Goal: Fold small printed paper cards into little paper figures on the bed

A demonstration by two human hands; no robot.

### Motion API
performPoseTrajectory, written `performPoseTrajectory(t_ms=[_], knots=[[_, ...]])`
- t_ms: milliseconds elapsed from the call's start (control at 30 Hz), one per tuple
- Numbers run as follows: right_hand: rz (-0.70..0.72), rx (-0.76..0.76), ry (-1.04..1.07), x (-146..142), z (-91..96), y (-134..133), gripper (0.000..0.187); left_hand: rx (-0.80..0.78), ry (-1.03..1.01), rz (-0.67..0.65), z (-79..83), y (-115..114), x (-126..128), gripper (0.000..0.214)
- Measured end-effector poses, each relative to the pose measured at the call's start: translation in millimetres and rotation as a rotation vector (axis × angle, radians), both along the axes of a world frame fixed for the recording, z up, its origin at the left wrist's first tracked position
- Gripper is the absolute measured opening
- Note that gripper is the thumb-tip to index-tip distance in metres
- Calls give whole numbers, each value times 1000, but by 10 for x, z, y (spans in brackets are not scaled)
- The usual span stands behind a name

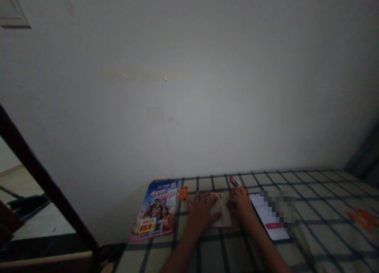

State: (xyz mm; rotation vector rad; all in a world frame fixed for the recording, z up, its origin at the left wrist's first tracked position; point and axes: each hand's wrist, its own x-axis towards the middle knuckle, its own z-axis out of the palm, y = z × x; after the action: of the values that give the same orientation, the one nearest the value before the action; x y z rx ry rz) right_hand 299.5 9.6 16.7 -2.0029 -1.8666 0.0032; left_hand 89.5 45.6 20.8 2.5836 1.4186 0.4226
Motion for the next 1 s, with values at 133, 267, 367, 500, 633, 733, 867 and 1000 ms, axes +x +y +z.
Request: performPoseTrajectory(t_ms=[133, 267, 367, 500, 633, 733, 867, 1000], knots=[[12, 27, 14, 9, -48, -82, 15, 10, -14, 4, -20, 4, 1, 63], [21, 22, 33, 20, -53, -143, 16, 16, -3, 2, -20, -1, -6, 64], [22, 1, 38, 27, -43, -177, 16, 20, 11, 11, -25, 2, -2, 63], [37, -1, 44, 21, -42, -228, 16, 26, 19, 17, -36, 10, 6, 63], [42, -6, 58, 14, -49, -287, 18, 28, 0, 16, -41, 12, 1, 63], [66, -51, 65, 20, -57, -325, 17, 37, 2, 10, -40, 11, -5, 63], [73, -81, 61, 31, -96, -373, 16, 32, 23, 6, -30, 6, -7, 62], [93, -81, 64, 38, -140, -420, 16, 22, 25, 17, -17, 1, -4, 63]])
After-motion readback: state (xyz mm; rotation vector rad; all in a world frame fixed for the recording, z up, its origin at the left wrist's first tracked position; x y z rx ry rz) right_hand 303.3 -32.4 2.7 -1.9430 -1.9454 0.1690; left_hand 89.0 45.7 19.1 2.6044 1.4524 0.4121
